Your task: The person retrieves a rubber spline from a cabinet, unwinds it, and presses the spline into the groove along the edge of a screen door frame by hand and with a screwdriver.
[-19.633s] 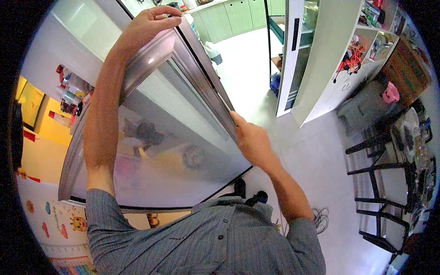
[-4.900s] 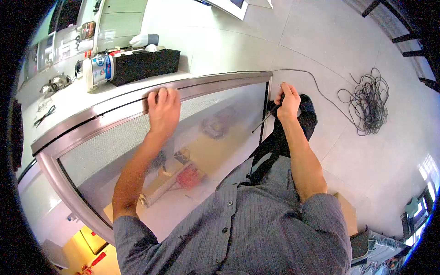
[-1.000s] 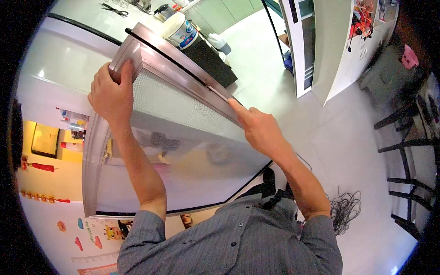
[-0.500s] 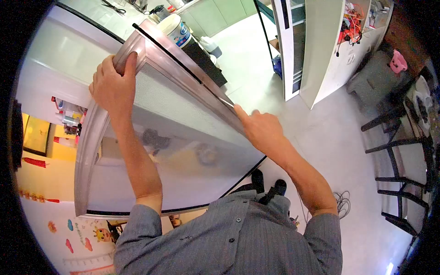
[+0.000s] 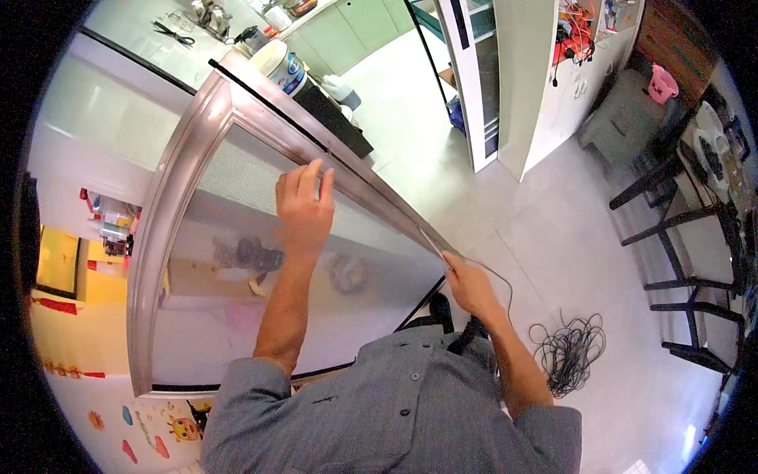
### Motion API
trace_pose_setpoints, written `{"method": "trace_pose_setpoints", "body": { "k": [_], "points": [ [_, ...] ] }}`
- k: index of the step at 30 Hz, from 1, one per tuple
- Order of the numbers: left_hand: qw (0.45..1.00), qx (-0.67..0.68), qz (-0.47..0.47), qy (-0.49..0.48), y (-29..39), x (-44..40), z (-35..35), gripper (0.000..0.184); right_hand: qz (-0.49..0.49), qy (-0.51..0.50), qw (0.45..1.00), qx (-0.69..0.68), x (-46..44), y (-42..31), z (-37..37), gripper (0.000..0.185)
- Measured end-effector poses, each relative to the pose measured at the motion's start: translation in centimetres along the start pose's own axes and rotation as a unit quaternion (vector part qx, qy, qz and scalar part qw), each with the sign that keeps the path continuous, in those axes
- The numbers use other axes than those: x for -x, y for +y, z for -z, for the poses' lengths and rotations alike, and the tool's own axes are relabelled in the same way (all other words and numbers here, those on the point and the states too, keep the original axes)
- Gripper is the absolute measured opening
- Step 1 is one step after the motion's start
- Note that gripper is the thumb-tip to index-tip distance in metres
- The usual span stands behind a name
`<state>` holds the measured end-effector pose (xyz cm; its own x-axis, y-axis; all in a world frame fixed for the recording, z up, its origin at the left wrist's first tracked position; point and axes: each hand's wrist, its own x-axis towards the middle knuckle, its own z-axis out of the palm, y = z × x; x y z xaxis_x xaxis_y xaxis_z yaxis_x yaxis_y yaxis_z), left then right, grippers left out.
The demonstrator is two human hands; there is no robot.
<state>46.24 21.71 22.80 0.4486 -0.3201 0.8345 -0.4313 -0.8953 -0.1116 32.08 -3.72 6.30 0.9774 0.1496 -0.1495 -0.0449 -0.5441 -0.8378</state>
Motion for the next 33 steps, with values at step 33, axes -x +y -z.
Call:
{"method": "trace_pose_setpoints", "body": {
  "k": [33],
  "points": [
    [0.973,0.028,0.166,-0.157,9.3,0.6,-5.8,0.012,-0.118,0.065,0.987,-0.092,11.4,16.5,6.3,0.038]
  ]
}}
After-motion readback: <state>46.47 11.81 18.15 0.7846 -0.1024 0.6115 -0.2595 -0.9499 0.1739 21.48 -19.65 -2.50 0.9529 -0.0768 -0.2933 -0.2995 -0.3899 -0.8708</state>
